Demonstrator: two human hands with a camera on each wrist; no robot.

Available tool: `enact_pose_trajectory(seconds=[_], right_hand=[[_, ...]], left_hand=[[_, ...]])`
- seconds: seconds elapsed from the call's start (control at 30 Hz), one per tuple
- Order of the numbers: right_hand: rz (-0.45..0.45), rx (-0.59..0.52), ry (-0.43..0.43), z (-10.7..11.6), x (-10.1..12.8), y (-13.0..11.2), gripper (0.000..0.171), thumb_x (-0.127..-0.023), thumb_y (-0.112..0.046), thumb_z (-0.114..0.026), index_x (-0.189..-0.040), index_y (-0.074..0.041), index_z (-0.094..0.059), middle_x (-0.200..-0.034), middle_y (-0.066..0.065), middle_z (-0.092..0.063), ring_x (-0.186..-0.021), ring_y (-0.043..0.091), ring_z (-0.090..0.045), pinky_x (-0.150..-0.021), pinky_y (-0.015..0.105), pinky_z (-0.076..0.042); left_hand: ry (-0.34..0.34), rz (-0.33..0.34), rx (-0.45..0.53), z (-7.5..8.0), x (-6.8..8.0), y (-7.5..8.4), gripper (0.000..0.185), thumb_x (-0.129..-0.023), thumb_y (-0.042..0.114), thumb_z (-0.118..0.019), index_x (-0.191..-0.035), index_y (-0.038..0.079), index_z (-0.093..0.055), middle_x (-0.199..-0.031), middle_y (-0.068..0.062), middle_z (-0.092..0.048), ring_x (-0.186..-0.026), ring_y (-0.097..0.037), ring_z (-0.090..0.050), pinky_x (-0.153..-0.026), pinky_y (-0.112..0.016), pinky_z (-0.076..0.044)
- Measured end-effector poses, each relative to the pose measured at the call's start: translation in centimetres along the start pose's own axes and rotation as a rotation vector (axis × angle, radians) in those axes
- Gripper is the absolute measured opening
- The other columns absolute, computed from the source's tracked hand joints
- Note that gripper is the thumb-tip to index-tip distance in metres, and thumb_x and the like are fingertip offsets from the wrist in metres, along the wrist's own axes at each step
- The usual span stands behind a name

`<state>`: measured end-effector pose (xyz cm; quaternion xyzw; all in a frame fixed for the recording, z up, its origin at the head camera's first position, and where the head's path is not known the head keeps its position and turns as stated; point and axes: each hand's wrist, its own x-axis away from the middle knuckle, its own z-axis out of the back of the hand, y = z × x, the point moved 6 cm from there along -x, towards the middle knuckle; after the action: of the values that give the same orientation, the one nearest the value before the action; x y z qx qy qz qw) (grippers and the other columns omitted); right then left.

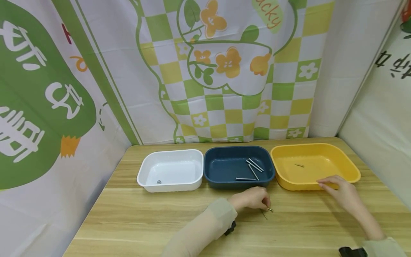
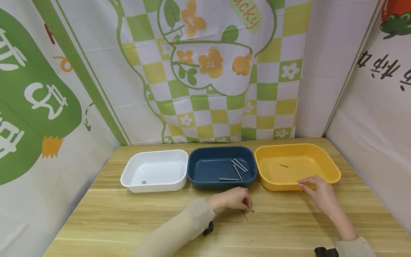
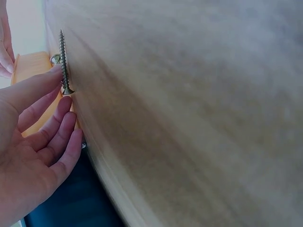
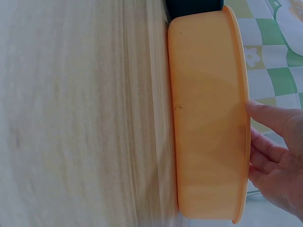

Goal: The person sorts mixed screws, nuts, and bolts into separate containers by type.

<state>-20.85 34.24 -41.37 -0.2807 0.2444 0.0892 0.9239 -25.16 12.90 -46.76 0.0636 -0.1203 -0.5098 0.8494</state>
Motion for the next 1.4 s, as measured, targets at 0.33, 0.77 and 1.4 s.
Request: enact_pose_trajectory(seconds=[0.33, 0.77, 1.4], right_hand=[[-0.027, 0.014, -0.013, 0.0, 0.0, -0.1, 0.008, -0.078, -0.008, -0.066, -0.083, -0.003, -0.067, -0.083, 0.014, -0.06, -0.081, -0.025, -0.03, -0.064, 0.019, -0.039], [-0.022, 0.01, -0.005, 0.0, 0.0, -0.1, 0.009, -0.078, -0.009, -0.066, -0.083, -0.002, -0.067, -0.082, 0.014, -0.06, -0.081, -0.025, -0.03, -0.064, 0.02, -0.04], [-0.033, 0.011, -0.008, -0.1, 0.0, 0.1, 0.008, -0.078, -0.009, -0.066, -0.084, -0.003, -0.068, -0.084, 0.014, -0.06, -0.081, -0.025, -0.029, -0.063, 0.016, -0.038]], left_hand=[[0.01, 0.005, 0.043, 0.0, 0.1, 0.0, 0.006, -0.078, 0.021, -0.067, -0.082, 0.017, -0.07, -0.075, 0.013, -0.062, -0.066, 0.006, -0.049, -0.061, -0.002, -0.035], [0.055, -0.014, 0.114, 0.6, 0.1, 0.5, 0.006, -0.079, 0.019, -0.065, -0.081, 0.015, -0.069, -0.073, 0.013, -0.06, -0.063, 0.007, -0.045, -0.059, -0.002, -0.035], [0.206, -0.023, 0.184, 3.9, 0.6, 1.3, 0.007, -0.082, 0.018, -0.064, -0.085, 0.014, -0.067, -0.079, 0.009, -0.06, -0.069, 0.008, -0.049, -0.063, 0.0, -0.035]])
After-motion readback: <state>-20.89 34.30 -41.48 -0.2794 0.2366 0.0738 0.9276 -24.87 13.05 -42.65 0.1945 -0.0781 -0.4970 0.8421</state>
